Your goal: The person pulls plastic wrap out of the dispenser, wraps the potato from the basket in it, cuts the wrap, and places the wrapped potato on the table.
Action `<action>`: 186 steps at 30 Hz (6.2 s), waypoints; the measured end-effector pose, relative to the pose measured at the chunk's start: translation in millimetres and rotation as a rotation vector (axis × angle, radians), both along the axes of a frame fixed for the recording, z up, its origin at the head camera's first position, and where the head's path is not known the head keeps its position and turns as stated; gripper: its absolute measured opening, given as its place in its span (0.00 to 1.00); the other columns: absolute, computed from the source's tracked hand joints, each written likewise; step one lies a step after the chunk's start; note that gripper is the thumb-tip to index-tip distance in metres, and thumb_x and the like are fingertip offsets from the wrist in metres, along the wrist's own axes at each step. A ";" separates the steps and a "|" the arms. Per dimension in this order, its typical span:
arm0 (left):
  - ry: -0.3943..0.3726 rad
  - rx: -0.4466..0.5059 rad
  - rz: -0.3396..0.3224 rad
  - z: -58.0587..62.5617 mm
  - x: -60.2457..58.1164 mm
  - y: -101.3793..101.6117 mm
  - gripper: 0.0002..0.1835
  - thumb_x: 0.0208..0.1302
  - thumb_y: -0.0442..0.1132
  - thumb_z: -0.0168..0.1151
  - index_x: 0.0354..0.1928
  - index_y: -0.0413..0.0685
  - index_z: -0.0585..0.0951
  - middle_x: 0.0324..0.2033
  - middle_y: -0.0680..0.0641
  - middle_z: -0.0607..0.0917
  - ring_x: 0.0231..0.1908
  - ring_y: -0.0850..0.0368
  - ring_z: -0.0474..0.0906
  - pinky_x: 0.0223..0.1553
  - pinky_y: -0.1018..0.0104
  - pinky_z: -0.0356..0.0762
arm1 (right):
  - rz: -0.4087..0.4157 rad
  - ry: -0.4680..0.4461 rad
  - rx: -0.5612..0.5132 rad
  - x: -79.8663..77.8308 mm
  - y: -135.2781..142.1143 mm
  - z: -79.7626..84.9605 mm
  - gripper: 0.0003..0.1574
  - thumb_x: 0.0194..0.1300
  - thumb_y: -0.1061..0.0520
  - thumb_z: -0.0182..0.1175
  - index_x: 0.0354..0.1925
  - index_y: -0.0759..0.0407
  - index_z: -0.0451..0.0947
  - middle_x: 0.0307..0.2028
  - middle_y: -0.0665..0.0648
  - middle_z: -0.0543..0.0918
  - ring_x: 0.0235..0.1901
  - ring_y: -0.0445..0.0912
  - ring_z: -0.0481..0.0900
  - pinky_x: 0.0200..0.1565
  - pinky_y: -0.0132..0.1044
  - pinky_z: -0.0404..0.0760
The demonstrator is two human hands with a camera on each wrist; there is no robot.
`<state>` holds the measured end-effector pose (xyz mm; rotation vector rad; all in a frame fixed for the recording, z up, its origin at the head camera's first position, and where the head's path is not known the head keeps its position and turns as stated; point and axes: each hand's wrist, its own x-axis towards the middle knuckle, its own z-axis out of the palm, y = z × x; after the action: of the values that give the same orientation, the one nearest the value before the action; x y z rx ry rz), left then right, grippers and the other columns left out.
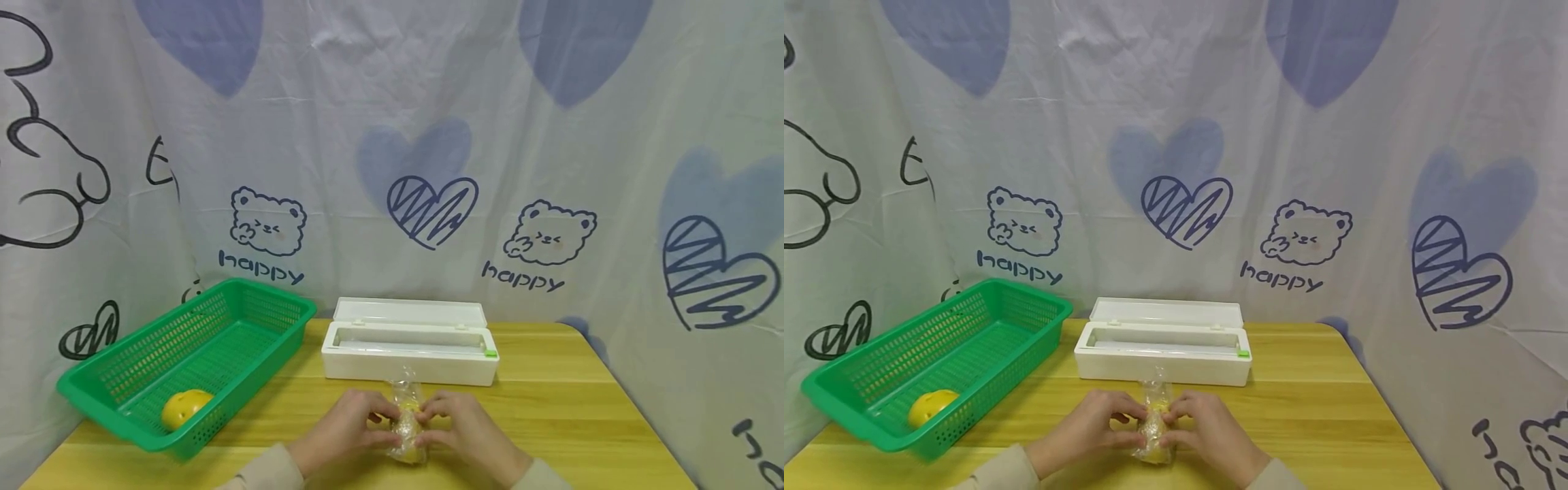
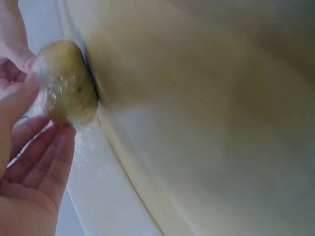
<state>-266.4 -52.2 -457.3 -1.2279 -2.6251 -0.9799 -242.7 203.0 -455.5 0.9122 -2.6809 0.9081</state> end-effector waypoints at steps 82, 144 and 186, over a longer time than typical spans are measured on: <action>0.122 -0.097 0.034 14.1 14.6 11.6 0.01 0.68 0.34 0.73 0.38 0.47 0.90 0.35 0.54 0.89 0.35 0.70 0.81 0.39 0.82 0.80 | 0.065 0.170 0.209 4.1 11.1 21.0 0.15 0.66 0.43 0.76 0.44 0.46 0.87 0.49 0.46 0.89 0.51 0.43 0.81 0.57 0.44 0.84; 0.195 -0.282 -0.158 3.9 40.5 -1.4 0.13 0.68 0.45 0.76 0.53 0.58 0.88 0.51 0.59 0.86 0.45 0.73 0.81 0.46 0.81 0.80 | 0.103 -0.311 0.146 29.9 9.0 13.9 0.06 0.69 0.48 0.73 0.34 0.39 0.87 0.29 0.33 0.82 0.30 0.29 0.76 0.35 0.28 0.80; 0.195 -0.360 -0.105 -1.1 37.6 7.2 0.10 0.54 0.39 0.82 0.33 0.61 0.87 0.33 0.65 0.84 0.31 0.78 0.72 0.32 0.85 0.69 | 0.082 -0.362 0.135 23.9 5.9 1.8 0.09 0.68 0.50 0.74 0.32 0.38 0.85 0.29 0.35 0.80 0.30 0.30 0.74 0.35 0.29 0.76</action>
<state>-228.8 -45.0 -458.4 -1.4610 -2.6757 -0.3777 -218.8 208.8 -453.7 0.9735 -3.0620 1.0044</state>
